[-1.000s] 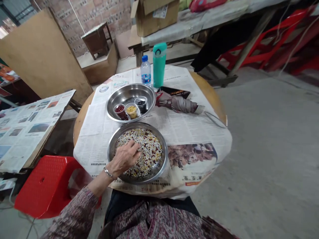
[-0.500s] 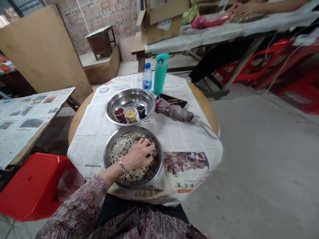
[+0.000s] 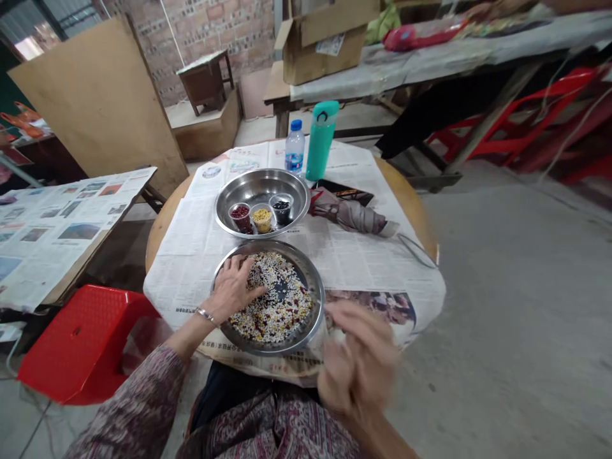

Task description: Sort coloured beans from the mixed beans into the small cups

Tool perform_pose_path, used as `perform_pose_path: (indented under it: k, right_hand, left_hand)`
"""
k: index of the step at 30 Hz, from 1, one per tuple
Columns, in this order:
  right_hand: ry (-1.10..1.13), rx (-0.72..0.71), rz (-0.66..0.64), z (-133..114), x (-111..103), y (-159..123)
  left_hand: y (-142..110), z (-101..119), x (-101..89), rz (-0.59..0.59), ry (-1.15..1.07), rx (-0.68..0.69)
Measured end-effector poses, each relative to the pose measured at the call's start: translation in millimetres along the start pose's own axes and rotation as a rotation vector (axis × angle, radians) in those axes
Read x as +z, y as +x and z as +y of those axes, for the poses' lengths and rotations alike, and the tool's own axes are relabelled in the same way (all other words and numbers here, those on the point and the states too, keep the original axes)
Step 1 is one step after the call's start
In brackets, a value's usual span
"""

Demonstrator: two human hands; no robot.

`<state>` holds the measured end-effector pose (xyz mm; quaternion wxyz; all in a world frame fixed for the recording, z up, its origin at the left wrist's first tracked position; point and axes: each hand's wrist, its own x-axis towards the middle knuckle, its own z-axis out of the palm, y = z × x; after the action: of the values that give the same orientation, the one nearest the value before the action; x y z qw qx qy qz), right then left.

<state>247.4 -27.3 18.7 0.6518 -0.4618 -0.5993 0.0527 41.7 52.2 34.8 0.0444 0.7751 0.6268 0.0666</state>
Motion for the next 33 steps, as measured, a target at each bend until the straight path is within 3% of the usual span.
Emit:
perform_pose_path:
  k: [2,5,8,14,19,22,28,31,33]
  right_hand:
    - [-0.063,-0.011,-0.021,11.2,10.2,-3.4]
    - [-0.133,0.128,-0.113,26.8,23.9,-15.6]
    - [-0.105,0.227,-0.179,32.7,30.7,-29.7]
    - [-0.073,0.218,-0.248,31.8,32.2,-34.3]
    - [-0.063,0.213,-0.242,33.8,33.6,-33.8]
    - [-0.060,0.215,-0.240,33.8,34.4,-34.5]
    - [-0.071,0.211,-0.230,32.9,34.4,-33.2]
    - [-0.073,0.203,-0.238,33.2,34.3,-32.8]
    - [-0.074,0.199,-0.243,33.2,34.3,-32.7]
  left_hand:
    - [14.2,9.0,5.9,-0.055,-0.049,-0.026]
    - [21.7,20.5,9.5,-0.154,-0.141,0.028]
    - [5.0,23.2,1.7,-0.240,-0.183,0.152]
    - [-51.5,9.0,-20.8,-0.357,-0.158,0.373]
    - [-56.4,8.7,-12.7,-0.432,-0.110,0.372]
    - [-40.7,15.7,-2.9,-0.343,-0.107,0.338]
    - [-9.3,14.5,8.2,0.017,-0.180,0.250]
    - [-1.0,8.7,5.2,0.070,-0.122,0.164]
    - [5.1,7.7,2.5,0.026,-0.042,0.097]
